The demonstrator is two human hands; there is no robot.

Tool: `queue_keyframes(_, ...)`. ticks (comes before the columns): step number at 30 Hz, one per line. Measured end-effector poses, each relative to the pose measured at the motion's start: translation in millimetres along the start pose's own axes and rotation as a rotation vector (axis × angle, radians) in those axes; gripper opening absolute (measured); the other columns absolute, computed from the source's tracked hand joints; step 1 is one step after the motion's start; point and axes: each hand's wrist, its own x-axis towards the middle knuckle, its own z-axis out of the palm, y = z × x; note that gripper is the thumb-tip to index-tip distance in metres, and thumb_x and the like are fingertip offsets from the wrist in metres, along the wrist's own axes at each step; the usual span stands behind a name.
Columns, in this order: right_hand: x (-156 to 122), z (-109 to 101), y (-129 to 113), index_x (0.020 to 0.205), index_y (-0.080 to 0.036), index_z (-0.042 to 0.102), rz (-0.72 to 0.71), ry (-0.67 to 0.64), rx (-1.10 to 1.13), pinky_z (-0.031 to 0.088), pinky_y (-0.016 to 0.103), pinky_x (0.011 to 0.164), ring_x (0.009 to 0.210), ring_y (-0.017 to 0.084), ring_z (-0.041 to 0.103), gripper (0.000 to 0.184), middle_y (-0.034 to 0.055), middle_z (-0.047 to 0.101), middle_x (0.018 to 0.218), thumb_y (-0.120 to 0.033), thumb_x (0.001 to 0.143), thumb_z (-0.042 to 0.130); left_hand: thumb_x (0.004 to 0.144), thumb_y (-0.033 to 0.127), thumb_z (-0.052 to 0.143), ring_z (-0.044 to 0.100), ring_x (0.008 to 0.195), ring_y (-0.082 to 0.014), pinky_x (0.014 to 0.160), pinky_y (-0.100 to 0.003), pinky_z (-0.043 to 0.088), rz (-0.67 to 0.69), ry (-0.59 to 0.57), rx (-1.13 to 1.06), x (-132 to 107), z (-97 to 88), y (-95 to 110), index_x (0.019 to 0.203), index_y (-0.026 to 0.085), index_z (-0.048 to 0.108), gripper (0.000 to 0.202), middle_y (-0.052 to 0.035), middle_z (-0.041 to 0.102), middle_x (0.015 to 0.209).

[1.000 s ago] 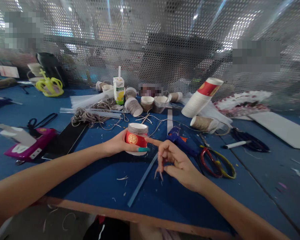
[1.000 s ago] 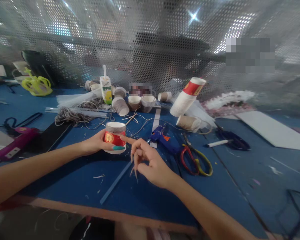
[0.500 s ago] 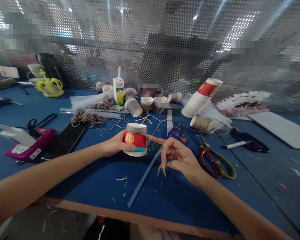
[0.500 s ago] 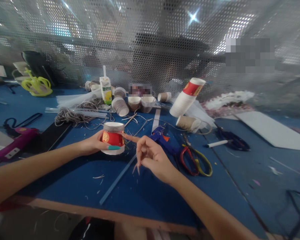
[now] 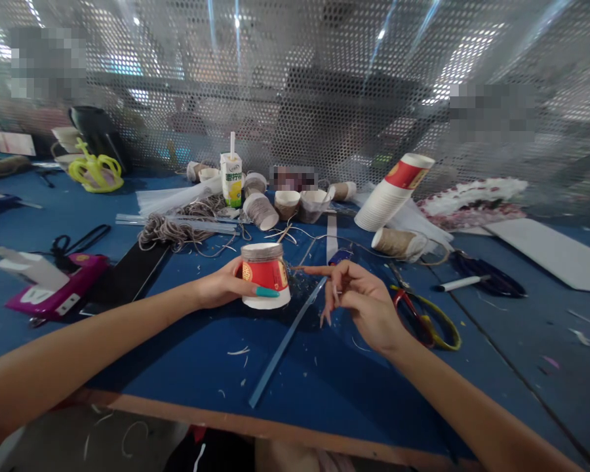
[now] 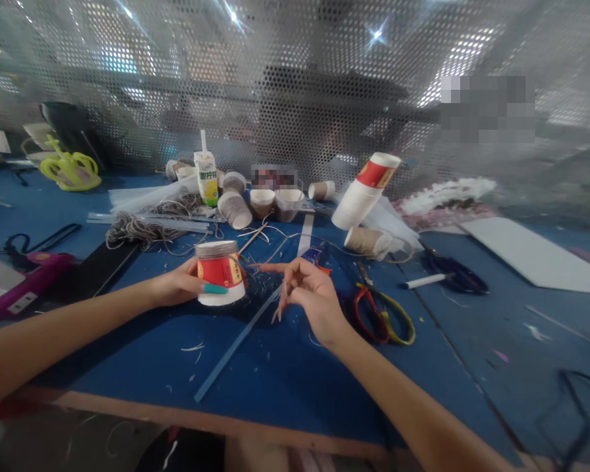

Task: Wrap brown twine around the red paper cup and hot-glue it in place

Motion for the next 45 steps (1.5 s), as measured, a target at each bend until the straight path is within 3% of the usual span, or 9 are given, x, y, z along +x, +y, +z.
queue_keyframes(4, -0.9, 1.3, -1.8, 0.068, -0.020, 0.049, -0.081, 0.076, 0.038, 0.051, 0.024, 0.039, 0.046, 0.008, 0.053, 0.024, 0.0004, 0.070, 0.091, 0.001, 0.056, 0.049, 0.055, 0.017, 0.081, 0.067, 0.094, -0.0220, 0.086, -0.034, 0.048, -0.010, -0.057, -0.060, -0.7, -0.1, -0.1, 0.111, 0.016, 0.064, 0.058, -0.0090, 0.072, 0.104)
queue_keyframes(10, -8.7, 8.6, 0.5, 0.074, -0.019, 0.050, -0.008, -0.215, 0.158, 0.053, 0.025, 0.046, 0.050, 0.008, 0.058, 0.025, 0.0037, 0.068, 0.114, 0.001, 0.059, 0.054, 0.052, 0.019, 0.084, 0.069, 0.085, -0.0193, 0.080, -0.030, 0.050, -0.071, -0.065, -0.112, -0.9, -4.0, -2.9, 0.106, 0.015, 0.065, 0.057, -0.0082, 0.074, 0.095)
queue_keyframes(14, -13.1, 14.0, 1.7, 0.075, -0.018, 0.050, 0.077, -0.326, 0.157, 0.054, 0.025, 0.052, 0.054, 0.007, 0.062, 0.024, 0.0063, 0.065, 0.122, 0.001, 0.062, 0.057, 0.047, 0.017, 0.086, 0.068, 0.076, -0.0161, 0.072, -0.026, 0.052, -0.084, -0.064, -0.107, -0.4, -3.0, -2.6, 0.104, 0.014, 0.065, 0.060, -0.0060, 0.073, 0.088)
queue_keyframes(16, -14.7, 15.9, 1.0, 0.076, -0.018, 0.050, 0.107, -0.365, 0.159, 0.054, 0.026, 0.054, 0.055, 0.008, 0.063, 0.025, 0.0064, 0.066, 0.119, 0.001, 0.062, 0.056, 0.047, 0.017, 0.086, 0.068, 0.075, -0.0158, 0.070, -0.025, 0.052, -0.098, -0.079, -0.089, -0.5, -0.5, -1.0, 0.104, 0.014, 0.065, 0.061, -0.0060, 0.073, 0.087)
queue_keyframes(20, -16.4, 17.9, -0.3, 0.077, -0.020, 0.051, 0.138, -0.398, 0.153, 0.054, 0.027, 0.057, 0.057, 0.011, 0.065, 0.026, 0.0007, 0.071, 0.093, 0.001, 0.062, 0.056, 0.046, 0.016, 0.086, 0.067, 0.075, -0.0158, 0.071, -0.026, 0.052, -0.105, -0.087, -0.042, -1.5, 3.2, 1.6, 0.102, 0.014, 0.065, 0.060, -0.0058, 0.073, 0.087)
queue_keyframes(24, -14.8, 16.6, 0.2, 0.076, -0.020, 0.051, 0.114, -0.374, 0.166, 0.054, 0.027, 0.057, 0.055, 0.011, 0.065, 0.024, 0.0003, 0.071, 0.089, 0.000, 0.064, 0.057, 0.047, 0.018, 0.085, 0.068, 0.078, -0.0176, 0.075, -0.029, 0.051, -0.111, -0.095, -0.017, -2.6, 1.1, 0.7, 0.103, 0.015, 0.064, 0.059, -0.0066, 0.073, 0.089)
queue_keyframes(31, -12.3, 14.5, -1.1, 0.071, -0.018, 0.050, 0.140, -0.294, 0.225, 0.057, 0.028, 0.050, 0.051, 0.010, 0.064, 0.022, 0.0059, 0.069, 0.116, 0.002, 0.061, 0.055, 0.050, 0.021, 0.083, 0.067, 0.082, -0.0193, 0.076, -0.030, 0.051, -0.083, -0.115, -0.008, -4.0, -2.9, -2.2, 0.108, 0.015, 0.064, 0.061, -0.0089, 0.073, 0.094)
queue_keyframes(41, -8.3, 16.8, -11.1, 0.065, -0.019, 0.047, 0.222, -0.173, 0.310, 0.053, 0.030, 0.042, 0.041, 0.009, 0.056, 0.018, 0.0036, 0.072, 0.102, -0.006, 0.053, 0.044, 0.050, 0.020, 0.081, 0.069, 0.081, -0.0205, 0.075, -0.030, 0.052, -0.077, -0.118, -0.008, -4.4, -7.8, -2.7, 0.106, 0.015, 0.065, 0.058, -0.0094, 0.074, 0.090)
queue_keyframes(45, -3.8, 6.4, -5.9, 0.063, -0.021, 0.043, 0.096, -0.011, 0.137, 0.047, 0.028, 0.039, 0.041, 0.010, 0.051, 0.012, 0.0049, 0.068, 0.084, -0.011, 0.056, 0.043, 0.054, 0.018, 0.078, 0.068, 0.091, -0.0239, 0.083, -0.035, 0.050, -0.062, -0.148, -0.041, -4.0, -7.4, -1.7, 0.112, 0.015, 0.062, 0.059, -0.0113, 0.073, 0.099)
